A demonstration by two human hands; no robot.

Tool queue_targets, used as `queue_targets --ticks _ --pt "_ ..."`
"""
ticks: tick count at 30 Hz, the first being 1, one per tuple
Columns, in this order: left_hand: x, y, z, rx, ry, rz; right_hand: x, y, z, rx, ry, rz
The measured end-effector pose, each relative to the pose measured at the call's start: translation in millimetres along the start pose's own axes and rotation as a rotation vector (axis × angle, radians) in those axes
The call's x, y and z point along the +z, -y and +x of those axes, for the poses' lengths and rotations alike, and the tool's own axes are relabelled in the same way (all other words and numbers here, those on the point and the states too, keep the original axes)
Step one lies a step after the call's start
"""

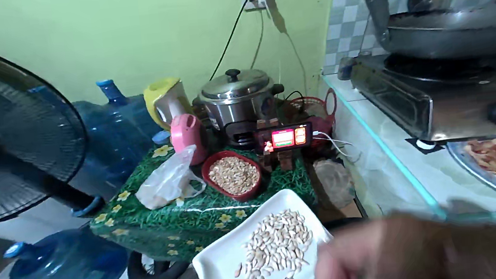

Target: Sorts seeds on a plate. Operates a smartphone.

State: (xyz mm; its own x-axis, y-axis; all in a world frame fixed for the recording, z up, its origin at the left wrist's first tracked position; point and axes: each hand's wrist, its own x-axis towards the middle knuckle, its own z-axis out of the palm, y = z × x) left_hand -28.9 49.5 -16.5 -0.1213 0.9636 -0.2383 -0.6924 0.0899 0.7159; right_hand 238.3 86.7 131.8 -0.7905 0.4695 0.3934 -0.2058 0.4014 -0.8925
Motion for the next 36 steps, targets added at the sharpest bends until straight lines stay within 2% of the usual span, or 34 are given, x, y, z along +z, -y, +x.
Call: queue_targets --ticks 4,7,9,12,16,24,32,36 --pt "-4.3 -2.3 16.1 -0.004 0.006 -0.015 -100.1 -51.3 29.2 0.008 -0.323 -0.987" --pt "-5.1 -1.9 27.3 -0.013 0.007 -0.028 -165.5 -101.6 40.5 0.100 -0.407 -1.299" --pt "-6.0 -0.4 34.6 -0.031 -0.010 -0.039 -189.2 -122.8 44.5 0.190 -0.413 -1.357" --pt "-6.4 3.1 43.3 -0.054 -0.006 -0.068 -202.1 -138.3 49.1 0.248 -0.406 -1.416" --pt "-5.0 6.2 50.4 -0.075 0.007 -0.110 -209.8 -146.7 52.2 0.237 -0.367 -1.492" --pt "12.2 2.7 52.2 -0.116 0.015 -0.155 -217.4 -153.9 55.0 0.235 -0.385 -1.466" --pt "1.6 11.4 53.5 -0.090 -0.009 -0.092 -218.2 -160.2 53.9 0.203 -0.396 -1.466" --pt "0.2 11.0 53.4 -0.087 -0.002 -0.090 -222.2 -152.4 51.3 0.149 -0.457 -1.397"
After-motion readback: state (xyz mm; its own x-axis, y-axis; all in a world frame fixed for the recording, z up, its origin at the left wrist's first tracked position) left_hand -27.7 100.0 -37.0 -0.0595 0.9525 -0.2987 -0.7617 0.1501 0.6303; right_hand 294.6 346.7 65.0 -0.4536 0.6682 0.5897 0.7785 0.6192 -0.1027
